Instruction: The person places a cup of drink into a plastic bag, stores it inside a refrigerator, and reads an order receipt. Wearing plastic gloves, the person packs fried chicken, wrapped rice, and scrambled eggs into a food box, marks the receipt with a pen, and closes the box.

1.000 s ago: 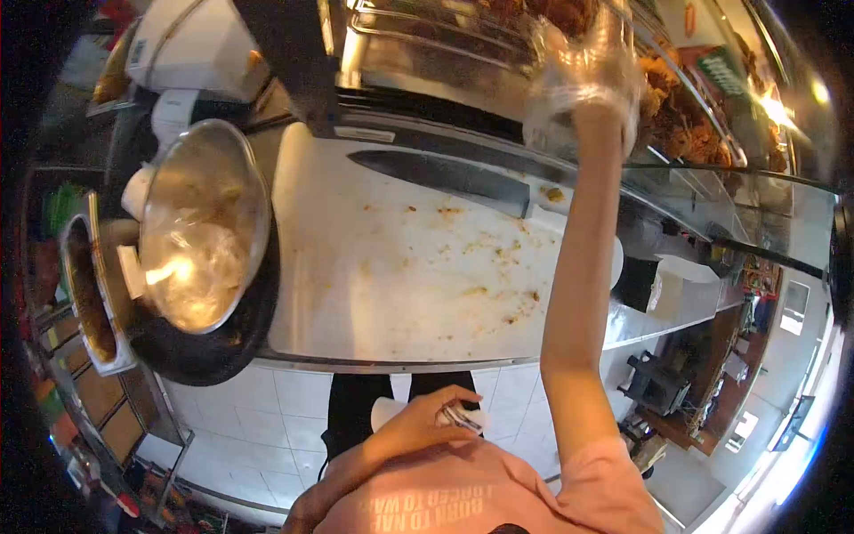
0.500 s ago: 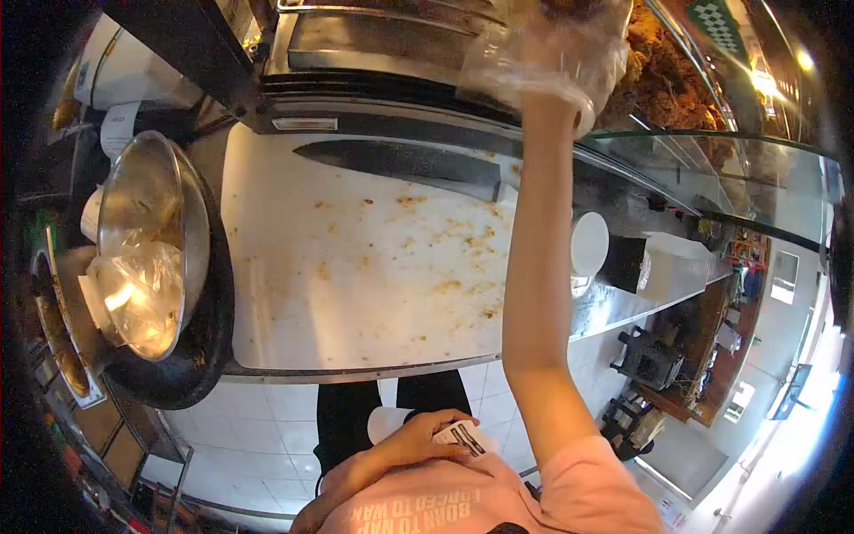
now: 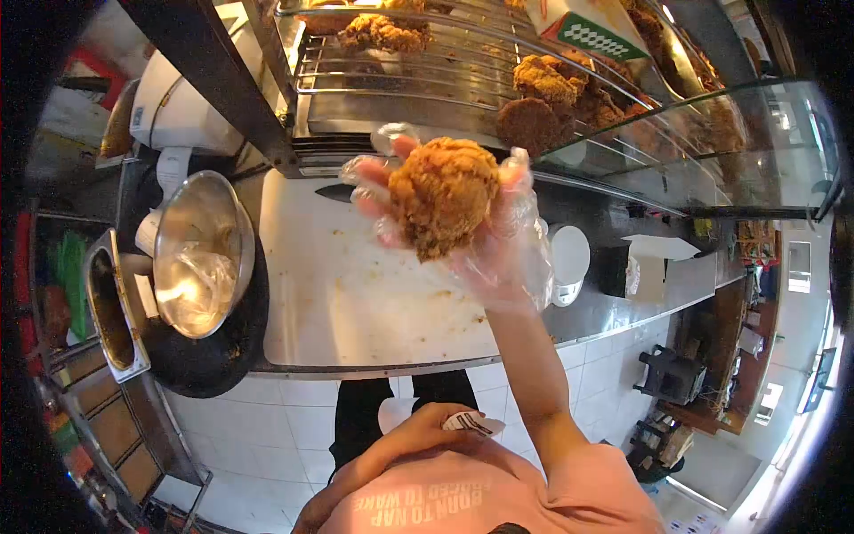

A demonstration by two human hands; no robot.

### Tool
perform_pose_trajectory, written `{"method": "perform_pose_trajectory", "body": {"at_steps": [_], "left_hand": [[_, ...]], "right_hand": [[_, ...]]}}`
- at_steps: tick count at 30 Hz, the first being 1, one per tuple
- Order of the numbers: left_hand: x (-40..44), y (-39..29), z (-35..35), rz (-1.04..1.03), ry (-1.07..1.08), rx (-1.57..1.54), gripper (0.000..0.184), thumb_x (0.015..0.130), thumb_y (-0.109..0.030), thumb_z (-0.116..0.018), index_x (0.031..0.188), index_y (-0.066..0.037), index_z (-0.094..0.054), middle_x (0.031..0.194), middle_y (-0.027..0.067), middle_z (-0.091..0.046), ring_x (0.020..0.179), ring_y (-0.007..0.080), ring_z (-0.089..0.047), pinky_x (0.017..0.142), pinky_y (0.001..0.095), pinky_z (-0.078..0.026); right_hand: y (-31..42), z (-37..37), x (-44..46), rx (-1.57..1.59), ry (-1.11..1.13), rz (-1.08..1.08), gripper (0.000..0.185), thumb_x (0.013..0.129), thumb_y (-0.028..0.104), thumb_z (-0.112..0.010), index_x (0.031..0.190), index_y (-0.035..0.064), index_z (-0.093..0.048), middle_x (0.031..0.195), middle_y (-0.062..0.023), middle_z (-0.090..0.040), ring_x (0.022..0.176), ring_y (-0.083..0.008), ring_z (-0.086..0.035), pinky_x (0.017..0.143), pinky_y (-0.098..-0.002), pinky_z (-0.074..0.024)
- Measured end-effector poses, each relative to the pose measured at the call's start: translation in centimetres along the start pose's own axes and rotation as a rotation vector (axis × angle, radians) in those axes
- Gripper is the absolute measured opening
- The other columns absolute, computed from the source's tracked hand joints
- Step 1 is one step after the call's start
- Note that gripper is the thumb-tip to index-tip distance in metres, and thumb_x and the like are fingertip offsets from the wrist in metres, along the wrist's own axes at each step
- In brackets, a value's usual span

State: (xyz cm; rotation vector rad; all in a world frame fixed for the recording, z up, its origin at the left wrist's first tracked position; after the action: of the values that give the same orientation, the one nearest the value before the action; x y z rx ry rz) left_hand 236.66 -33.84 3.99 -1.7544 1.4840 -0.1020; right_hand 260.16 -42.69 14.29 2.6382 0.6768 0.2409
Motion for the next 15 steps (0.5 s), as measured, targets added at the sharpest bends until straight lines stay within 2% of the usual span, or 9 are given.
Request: {"method": "perform_pose_trajectory", "body": {"at_steps": [2, 3, 6, 7, 9, 10, 11, 14, 15], "left_hand": [[0.0, 0.1, -0.1, -0.005, -0.005, 0.027, 0.037, 0.076, -0.019, -0.065, 0.108, -0.002, -0.056, 0.092, 0.0086, -0.062, 0.083, 0.0137, -0.057, 0.074, 0.0263, -0.045], [0.0, -0.2, -0.2, -0.004, -0.019, 0.069, 0.037, 0.076, -0.019, -0.065, 0.108, -0.002, -0.056, 0.092, 0.0089, -0.062, 0.083, 0.0136, -0.057, 0.074, 0.0264, -0.045], [0.0, -0.7, -0.2, -0.049, -0.051, 0.137, 0.035, 0.076, -0.022, -0.065, 0.105, -0.002, -0.058, 0.090, 0.0091, -0.063, 0.081, 0.0135, -0.057, 0.072, 0.0271, -0.045], [-0.2, -0.7, -0.5, -0.073, -0.072, 0.135, 0.035, 0.076, -0.023, -0.065, 0.104, -0.002, -0.059, 0.089, 0.0090, -0.063, 0.080, 0.0134, -0.057, 0.072, 0.0274, -0.045], [-0.8, -1.5, -0.6, -0.105, -0.085, 0.200, 0.035, 0.077, -0.028, -0.065, 0.100, -0.002, -0.060, 0.086, 0.0089, -0.064, 0.077, 0.0135, -0.058, 0.069, 0.0280, -0.045], [-1.4, -1.8, -0.5, -0.114, -0.092, 0.241, 0.036, 0.077, -0.030, -0.064, 0.099, -0.002, -0.061, 0.085, 0.0088, -0.064, 0.076, 0.0136, -0.058, 0.068, 0.0283, -0.045], [-2.0, -1.7, -0.6, -0.038, -0.120, 0.221, 0.040, 0.078, -0.037, -0.062, 0.095, -0.001, -0.062, 0.081, 0.0081, -0.064, 0.073, 0.0128, -0.057, 0.065, 0.0281, -0.044], [-2.9, -1.2, -0.5, 0.038, -0.208, 0.165, 0.034, 0.079, -0.031, -0.062, 0.097, -0.002, -0.062, 0.087, 0.0066, -0.063, 0.078, 0.0133, -0.056, 0.071, 0.0284, -0.045], [-2.7, 0.1, -0.4, -0.050, -0.291, 0.097, 0.034, 0.079, -0.031, -0.061, 0.099, -0.003, -0.061, 0.086, 0.0055, -0.063, 0.076, 0.0125, -0.057, 0.068, 0.0279, -0.046]], "right_hand": [[-0.2, -0.6, -0.2, 0.067, 0.040, -0.051, 0.085, 0.073, 0.060, -0.052, 0.131, 0.0032, -0.026, 0.130, -0.0228, -0.034, 0.113, -0.0365, -0.043, 0.092, -0.0481, -0.0390], [-0.3, -1.0, -0.3, 0.116, 0.041, -0.038, 0.079, 0.077, 0.055, -0.052, 0.131, 0.0042, -0.026, 0.127, -0.0225, -0.038, 0.112, -0.0334, -0.044, 0.091, -0.0457, -0.0398], [0.0, -0.6, -1.4, -0.271, -0.094, 0.073, 0.073, 0.079, 0.051, -0.052, 0.131, 0.0047, -0.028, 0.126, -0.0260, -0.038, 0.105, -0.0331, -0.049, 0.082, -0.0394, -0.0466], [-0.2, -0.2, -1.6, -0.295, -0.151, 0.104, 0.066, 0.082, 0.045, -0.052, 0.129, 0.0040, -0.030, 0.122, -0.0258, -0.042, 0.101, -0.0277, -0.053, 0.077, -0.0341, -0.0487], [-0.2, 2.1, -2.8, -0.598, -0.384, -0.046, 0.058, 0.080, 0.034, -0.061, 0.125, 0.0041, -0.039, 0.113, -0.0134, -0.052, 0.095, -0.0208, -0.056, 0.071, -0.0283, -0.0492], [-0.9, 2.1, -3.7, -0.884, -0.550, -0.022, 0.054, 0.077, 0.025, -0.065, 0.122, 0.0053, -0.043, 0.105, -0.0069, -0.056, 0.087, -0.0162, -0.056, 0.068, -0.0251, -0.0479], [-2.1, 2.9, -4.2, -0.898, -0.541, 0.067, 0.052, 0.075, 0.021, -0.067, 0.120, 0.0076, -0.046, 0.102, -0.0057, -0.057, 0.084, -0.0130, -0.056, 0.063, -0.0236, -0.0474], [-5.5, 10.2, -7.2, -1.136, -0.510, 0.241, 0.049, 0.071, 0.014, -0.071, 0.115, 0.0097, -0.050, 0.096, -0.0045, -0.059, 0.080, -0.0093, -0.056, 0.058, -0.0199, -0.0467], [-5.7, 10.6, -7.9, -1.147, -0.535, 0.192, 0.048, 0.072, 0.014, -0.070, 0.115, 0.0090, -0.050, 0.096, -0.0049, -0.058, 0.080, -0.0097, -0.056, 0.058, -0.0196, -0.0468]]}}
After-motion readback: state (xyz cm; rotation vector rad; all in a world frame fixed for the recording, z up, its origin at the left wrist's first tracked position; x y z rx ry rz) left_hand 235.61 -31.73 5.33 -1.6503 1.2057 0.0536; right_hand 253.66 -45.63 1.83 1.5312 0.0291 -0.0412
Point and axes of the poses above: each hand's wrist, its own x-axis towards the middle knuckle, its own z-axis out of the back of the hand, y = z × x, the point moved 2 cm from there along x, towards the middle knuckle
